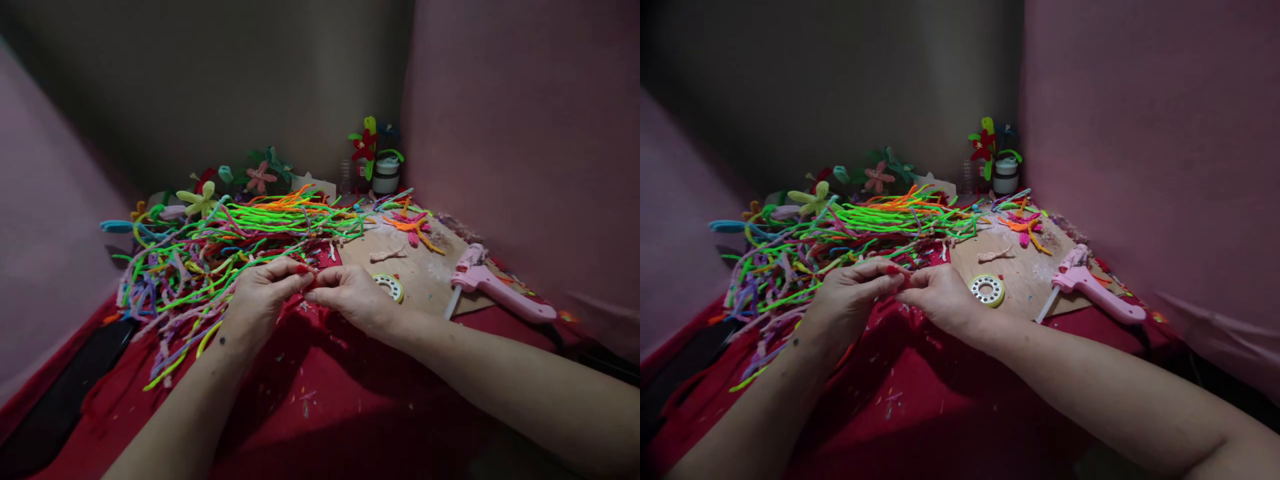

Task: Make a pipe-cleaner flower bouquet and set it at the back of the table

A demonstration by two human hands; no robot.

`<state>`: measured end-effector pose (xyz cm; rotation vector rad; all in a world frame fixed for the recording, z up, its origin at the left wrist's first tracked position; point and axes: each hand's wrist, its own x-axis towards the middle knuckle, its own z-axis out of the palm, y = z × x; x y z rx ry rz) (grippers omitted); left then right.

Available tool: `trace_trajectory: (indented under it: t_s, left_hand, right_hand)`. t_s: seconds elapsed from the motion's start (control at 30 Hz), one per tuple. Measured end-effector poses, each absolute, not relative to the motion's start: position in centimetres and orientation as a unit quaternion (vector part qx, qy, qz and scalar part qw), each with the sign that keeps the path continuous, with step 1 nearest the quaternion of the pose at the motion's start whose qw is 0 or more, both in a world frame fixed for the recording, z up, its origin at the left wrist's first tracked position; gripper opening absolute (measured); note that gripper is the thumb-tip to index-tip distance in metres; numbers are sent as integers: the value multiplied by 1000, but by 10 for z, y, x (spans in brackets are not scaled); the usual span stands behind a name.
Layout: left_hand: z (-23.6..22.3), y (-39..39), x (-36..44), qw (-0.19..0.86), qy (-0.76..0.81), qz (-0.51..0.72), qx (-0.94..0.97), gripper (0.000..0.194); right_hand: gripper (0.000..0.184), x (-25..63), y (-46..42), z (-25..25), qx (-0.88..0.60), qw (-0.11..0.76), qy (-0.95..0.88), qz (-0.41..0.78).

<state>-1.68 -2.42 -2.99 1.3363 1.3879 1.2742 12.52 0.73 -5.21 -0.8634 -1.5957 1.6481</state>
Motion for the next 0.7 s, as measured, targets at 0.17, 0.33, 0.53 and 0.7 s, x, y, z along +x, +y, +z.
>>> trace_trajectory:
  t_s: [0.17, 0.33, 0.53, 0.7]
  left_hand:
    - [-29, -26, -13, 278, 561, 510, 590, 4]
    - [-34, -29, -8, 127, 529, 478, 690, 7]
    - [-35, -22, -21, 348, 570, 445, 597, 11]
    - [-37, -17, -32, 498, 521, 443, 534, 11]
  right_hand:
    - [19, 125, 10, -60, -315, 351, -579, 665]
    - [8, 122, 10, -63, -330, 344, -533, 698]
    - [12, 120, 10, -64, -326, 339, -513, 718]
    - [16, 121, 11, -64, -322, 329, -531, 712]
